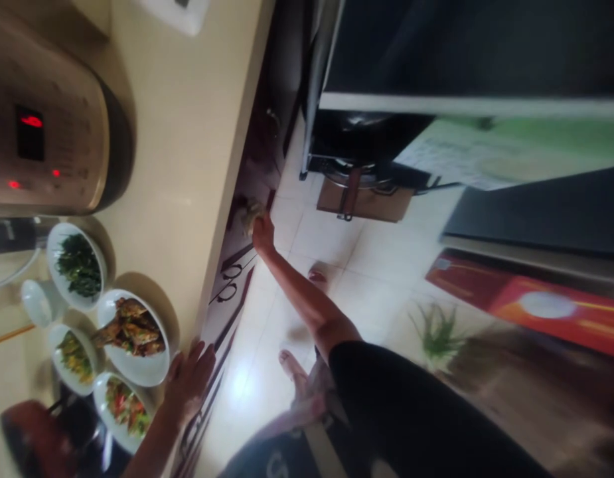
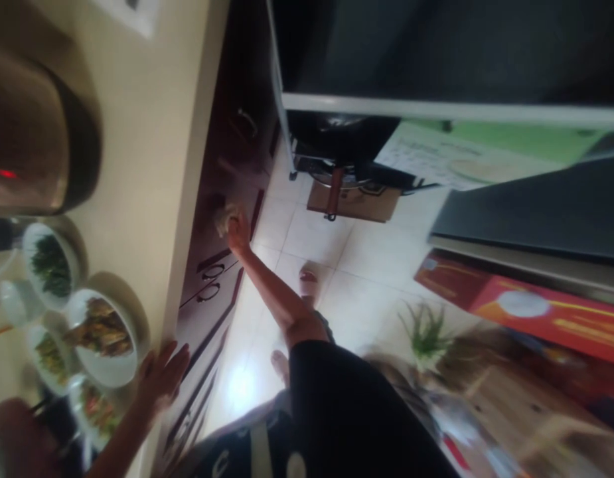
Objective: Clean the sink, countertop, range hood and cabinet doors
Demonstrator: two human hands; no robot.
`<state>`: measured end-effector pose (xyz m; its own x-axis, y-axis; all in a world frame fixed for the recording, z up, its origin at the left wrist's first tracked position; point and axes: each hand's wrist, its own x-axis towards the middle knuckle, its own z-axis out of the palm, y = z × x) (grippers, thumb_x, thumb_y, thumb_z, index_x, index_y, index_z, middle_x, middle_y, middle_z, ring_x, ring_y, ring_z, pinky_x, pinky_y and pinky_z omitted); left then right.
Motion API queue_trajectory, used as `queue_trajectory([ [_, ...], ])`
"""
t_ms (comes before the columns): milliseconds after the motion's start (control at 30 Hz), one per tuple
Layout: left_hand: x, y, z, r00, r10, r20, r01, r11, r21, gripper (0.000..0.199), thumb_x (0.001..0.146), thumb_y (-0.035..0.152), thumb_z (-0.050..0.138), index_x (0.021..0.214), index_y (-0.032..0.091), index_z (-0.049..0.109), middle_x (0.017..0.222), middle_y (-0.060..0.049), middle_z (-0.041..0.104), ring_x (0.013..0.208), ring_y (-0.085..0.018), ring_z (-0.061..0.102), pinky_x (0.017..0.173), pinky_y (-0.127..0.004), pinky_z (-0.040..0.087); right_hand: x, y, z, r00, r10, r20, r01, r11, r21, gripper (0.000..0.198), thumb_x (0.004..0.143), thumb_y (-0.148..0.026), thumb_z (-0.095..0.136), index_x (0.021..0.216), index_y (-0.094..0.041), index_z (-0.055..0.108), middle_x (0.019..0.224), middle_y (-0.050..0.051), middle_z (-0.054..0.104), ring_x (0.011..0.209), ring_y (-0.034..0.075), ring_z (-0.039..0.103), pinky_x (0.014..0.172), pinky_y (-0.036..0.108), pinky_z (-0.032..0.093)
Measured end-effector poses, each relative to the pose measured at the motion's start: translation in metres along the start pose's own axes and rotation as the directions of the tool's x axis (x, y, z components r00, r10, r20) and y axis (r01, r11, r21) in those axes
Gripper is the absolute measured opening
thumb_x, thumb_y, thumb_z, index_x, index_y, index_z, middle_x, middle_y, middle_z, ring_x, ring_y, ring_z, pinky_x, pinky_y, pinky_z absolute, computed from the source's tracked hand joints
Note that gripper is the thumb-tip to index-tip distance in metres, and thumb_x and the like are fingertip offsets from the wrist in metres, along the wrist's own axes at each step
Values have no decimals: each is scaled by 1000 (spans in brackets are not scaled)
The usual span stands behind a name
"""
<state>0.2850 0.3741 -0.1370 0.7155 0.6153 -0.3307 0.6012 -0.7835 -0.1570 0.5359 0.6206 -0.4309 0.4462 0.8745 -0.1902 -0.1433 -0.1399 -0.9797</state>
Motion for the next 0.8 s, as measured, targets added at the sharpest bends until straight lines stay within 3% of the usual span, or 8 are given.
queue_trajectory([
  [133,1,-3,-2,999,37,21,-37,999,8,43,86,20,62,120,32,85,137,2,80,175,-20,5,145,-48,-7,109,-58,1,938,-346,-31,344,937,-55,61,108,-48,36,166,-30,45,161,5,54,165,22,38,139,48,33],
  [200,0,-2,-2,1000,19,18,-19,1000,1,43,85,20,62,119,33,86,138,2,80,175,-20,5,145,-48,-6,142,-69,10,911,-412,-15,410,909,-77,66,111,-56,28,170,-31,39,172,0,40,172,20,24,143,44,27],
  [267,-1,-2,-1,1000,10,13,-10,1000,3,42,85,20,63,118,33,86,137,1,80,175,-21,6,145,-49,-5,158,-61,16,925,-380,-23,377,924,-69,73,111,-66,20,171,-28,39,174,1,36,172,20,22,144,42,25],
  [433,2,-4,-3,997,80,0,-80,996,27,46,81,16,65,119,32,86,135,1,81,175,-23,6,145,-51,-5,157,-23,10,999,-36,-29,36,999,-5,84,109,-78,22,166,-22,47,164,7,55,170,26,28,146,55,19],
  [533,5,-3,-7,997,83,-9,-83,995,51,50,74,16,69,117,35,87,134,1,81,175,-23,8,145,-51,-1,142,-29,7,984,-174,-28,172,983,-62,81,110,-72,21,164,-18,49,169,10,48,170,27,29,145,56,19],
  [633,4,1,-10,997,81,-2,-80,988,129,54,62,30,78,113,46,88,136,6,78,174,-22,10,145,-51,5,130,-45,7,919,-394,24,394,913,-106,72,112,-66,24,172,-29,38,177,0,36,174,22,17,146,49,18],
  [733,-3,0,-11,996,85,20,-88,980,180,62,48,45,77,108,57,86,137,12,74,174,-26,9,133,-66,26,135,-38,7,922,-384,43,387,913,-130,71,113,-67,22,177,-38,24,179,-6,33,175,19,10,146,45,18],
  [800,-6,-5,-7,989,150,-15,-148,984,99,66,50,52,81,115,59,83,146,9,71,174,-32,15,121,-73,36,146,-15,7,948,-315,35,317,940,-126,74,112,-73,22,178,-38,22,179,-6,34,174,20,13,147,45,16],
])
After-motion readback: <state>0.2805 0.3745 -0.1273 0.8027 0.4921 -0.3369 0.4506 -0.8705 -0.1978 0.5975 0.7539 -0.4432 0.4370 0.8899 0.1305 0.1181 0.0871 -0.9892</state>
